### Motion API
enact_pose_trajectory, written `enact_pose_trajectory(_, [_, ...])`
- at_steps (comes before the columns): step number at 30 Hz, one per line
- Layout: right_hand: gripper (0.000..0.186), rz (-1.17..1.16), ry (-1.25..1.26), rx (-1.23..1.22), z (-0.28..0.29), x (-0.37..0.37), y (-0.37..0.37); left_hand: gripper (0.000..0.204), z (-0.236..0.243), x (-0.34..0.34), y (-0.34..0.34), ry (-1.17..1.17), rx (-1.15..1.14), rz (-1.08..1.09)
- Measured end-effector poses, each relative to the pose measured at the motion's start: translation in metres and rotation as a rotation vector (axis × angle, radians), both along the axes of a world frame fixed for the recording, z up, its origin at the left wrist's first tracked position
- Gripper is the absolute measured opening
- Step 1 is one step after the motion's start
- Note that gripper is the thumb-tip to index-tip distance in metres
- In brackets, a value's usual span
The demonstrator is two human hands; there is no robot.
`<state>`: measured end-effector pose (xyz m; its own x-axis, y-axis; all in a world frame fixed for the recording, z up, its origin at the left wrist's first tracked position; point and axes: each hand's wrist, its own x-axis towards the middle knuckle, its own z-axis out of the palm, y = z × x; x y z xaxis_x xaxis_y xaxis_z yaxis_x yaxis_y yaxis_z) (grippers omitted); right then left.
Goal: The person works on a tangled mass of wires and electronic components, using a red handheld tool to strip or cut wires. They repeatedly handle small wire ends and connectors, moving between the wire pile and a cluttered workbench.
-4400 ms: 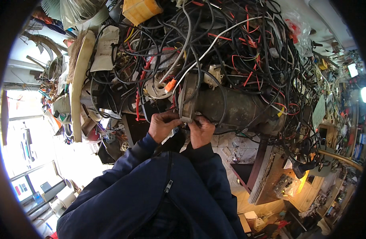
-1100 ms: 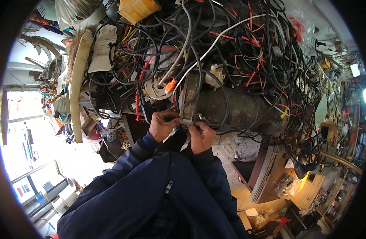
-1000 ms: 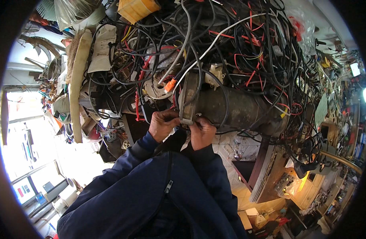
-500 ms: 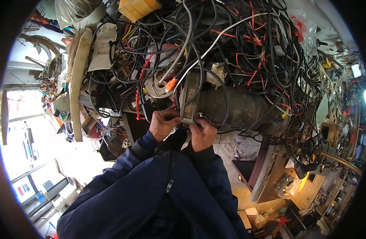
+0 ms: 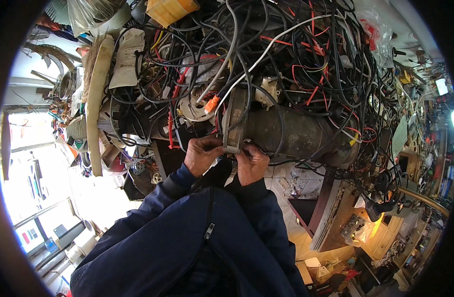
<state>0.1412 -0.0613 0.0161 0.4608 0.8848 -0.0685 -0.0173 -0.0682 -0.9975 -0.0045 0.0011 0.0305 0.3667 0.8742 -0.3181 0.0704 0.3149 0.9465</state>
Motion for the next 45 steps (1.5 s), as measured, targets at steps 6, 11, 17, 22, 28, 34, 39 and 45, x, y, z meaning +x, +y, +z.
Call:
enact_pose_trajectory(6, [0.009, 0.011, 0.002, -0.033, -0.002, 0.002, -0.002, 0.012, 0.005, -0.001, 0.005, 0.095, 0.078, -0.038])
enact_pose_trajectory(11, [0.008, -0.015, 0.076, 0.015, 0.003, -0.001, 0.000, 0.013, 0.004, -0.001, -0.001, 0.072, 0.107, -0.024])
enact_pose_trajectory(17, [0.005, -0.002, -0.018, -0.043, 0.000, 0.002, -0.001, 0.011, 0.005, 0.002, 0.007, 0.073, 0.018, -0.022])
enact_pose_trajectory(22, [0.007, -0.028, -0.001, -0.067, 0.008, -0.002, -0.002, 0.011, -0.002, 0.000, 0.000, -0.024, -0.005, 0.007])
enact_pose_trajectory(28, [0.008, -0.034, 0.044, -0.019, 0.004, -0.002, 0.000, 0.010, 0.001, -0.001, 0.002, 0.015, 0.014, -0.025])
enact_pose_trajectory(34, [0.010, -0.021, 0.063, -0.076, 0.008, -0.002, -0.006, 0.009, 0.003, -0.001, 0.003, 0.006, 0.026, -0.031])
enact_pose_trajectory(39, [0.009, -0.096, 0.183, -0.057, 0.010, -0.011, -0.011, 0.010, -0.001, 0.000, 0.002, 0.003, 0.031, -0.026])
enact_pose_trajectory(45, [0.009, -0.028, -0.038, -0.139, 0.010, -0.003, -0.006, 0.010, -0.002, -0.001, 0.002, -0.001, 0.040, -0.019])
